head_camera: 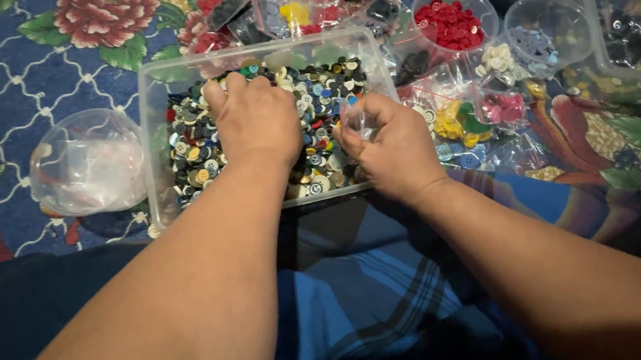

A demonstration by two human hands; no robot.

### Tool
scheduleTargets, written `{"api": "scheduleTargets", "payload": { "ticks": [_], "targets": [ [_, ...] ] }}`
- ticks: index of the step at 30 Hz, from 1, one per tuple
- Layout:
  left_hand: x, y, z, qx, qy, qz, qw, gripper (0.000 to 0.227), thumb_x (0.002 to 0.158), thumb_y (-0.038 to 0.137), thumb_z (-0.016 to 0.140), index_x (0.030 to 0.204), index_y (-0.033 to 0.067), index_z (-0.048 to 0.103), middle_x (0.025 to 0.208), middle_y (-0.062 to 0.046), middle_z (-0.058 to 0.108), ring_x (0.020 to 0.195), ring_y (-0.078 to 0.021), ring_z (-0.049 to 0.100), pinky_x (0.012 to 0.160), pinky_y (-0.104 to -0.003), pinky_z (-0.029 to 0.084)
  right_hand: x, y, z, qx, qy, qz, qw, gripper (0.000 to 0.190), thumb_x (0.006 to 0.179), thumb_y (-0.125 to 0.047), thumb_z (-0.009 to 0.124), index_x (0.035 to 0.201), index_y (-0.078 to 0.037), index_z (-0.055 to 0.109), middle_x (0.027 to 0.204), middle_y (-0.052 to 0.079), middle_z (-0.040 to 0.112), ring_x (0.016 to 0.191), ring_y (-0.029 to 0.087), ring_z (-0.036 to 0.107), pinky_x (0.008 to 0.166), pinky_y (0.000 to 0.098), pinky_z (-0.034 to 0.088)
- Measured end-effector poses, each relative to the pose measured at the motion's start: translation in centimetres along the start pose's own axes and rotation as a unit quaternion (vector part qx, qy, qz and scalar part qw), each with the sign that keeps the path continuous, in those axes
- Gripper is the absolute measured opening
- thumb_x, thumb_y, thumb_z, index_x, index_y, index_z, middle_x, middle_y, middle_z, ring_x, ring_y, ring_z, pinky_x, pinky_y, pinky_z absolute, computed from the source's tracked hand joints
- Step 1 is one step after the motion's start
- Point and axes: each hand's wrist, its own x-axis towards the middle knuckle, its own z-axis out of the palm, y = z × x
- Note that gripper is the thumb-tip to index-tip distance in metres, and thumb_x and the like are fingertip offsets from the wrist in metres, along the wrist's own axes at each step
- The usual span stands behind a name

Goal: Sorting through a large collection of patterned buttons and placing selected ones into a smaller container.

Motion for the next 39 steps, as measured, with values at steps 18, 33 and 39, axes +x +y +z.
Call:
{"api": "scheduleTargets", "payload": {
  "ticks": [18, 33, 39],
  "targets": [
    [-2.3, 4.2, -12.0, -0.331, -0.167, -0.243, 0.896, 0.029, 0.084, 0.039, 0.059, 0.099, 0.0308, 0.082, 0.111, -0.005, 0.076, 0.124, -0.0361, 0.061, 0.099, -0.059, 0.04, 0.5, 0.1, 0.6, -0.09, 0.004, 0.006, 0.996, 0.02, 0.084, -0.028, 0.082, 0.101, -0.019, 0.075, 0.085, 0.004, 0.078, 0.085, 0.024, 0.075, 0.074, 0.038, 0.057],
    [-4.0, 6.6, -14.0, -0.318, -0.196, -0.22, 0.901, 0.029, 0.092, 0.044, 0.06, 0.102, 0.0268, 0.082, 0.103, -0.008, 0.077, 0.131, -0.0363, 0.053, 0.114, -0.063, 0.027, 0.3, 0.7, 0.5, -0.116, 0.014, 0.001, 0.993, 0.019, 0.081, -0.028, 0.078, 0.1, -0.028, 0.075, 0.082, 0.0, 0.077, 0.094, 0.025, 0.074, 0.079, 0.0411, 0.057],
    [-2.5, 3.2, -8.4, -0.216, -0.093, -0.218, 0.947, 0.025, 0.094, 0.026, 0.058, 0.103, 0.0335, 0.08, 0.104, -0.002, 0.074, 0.122, -0.0343, 0.057, 0.098, -0.057, 0.034, 0.5, 0.1, 0.6, -0.111, 0.012, 0.012, 0.994, 0.02, 0.082, -0.036, 0.082, 0.095, -0.023, 0.076, 0.08, 0.005, 0.076, 0.085, 0.029, 0.074, 0.072, 0.0434, 0.055]
  ]
}}
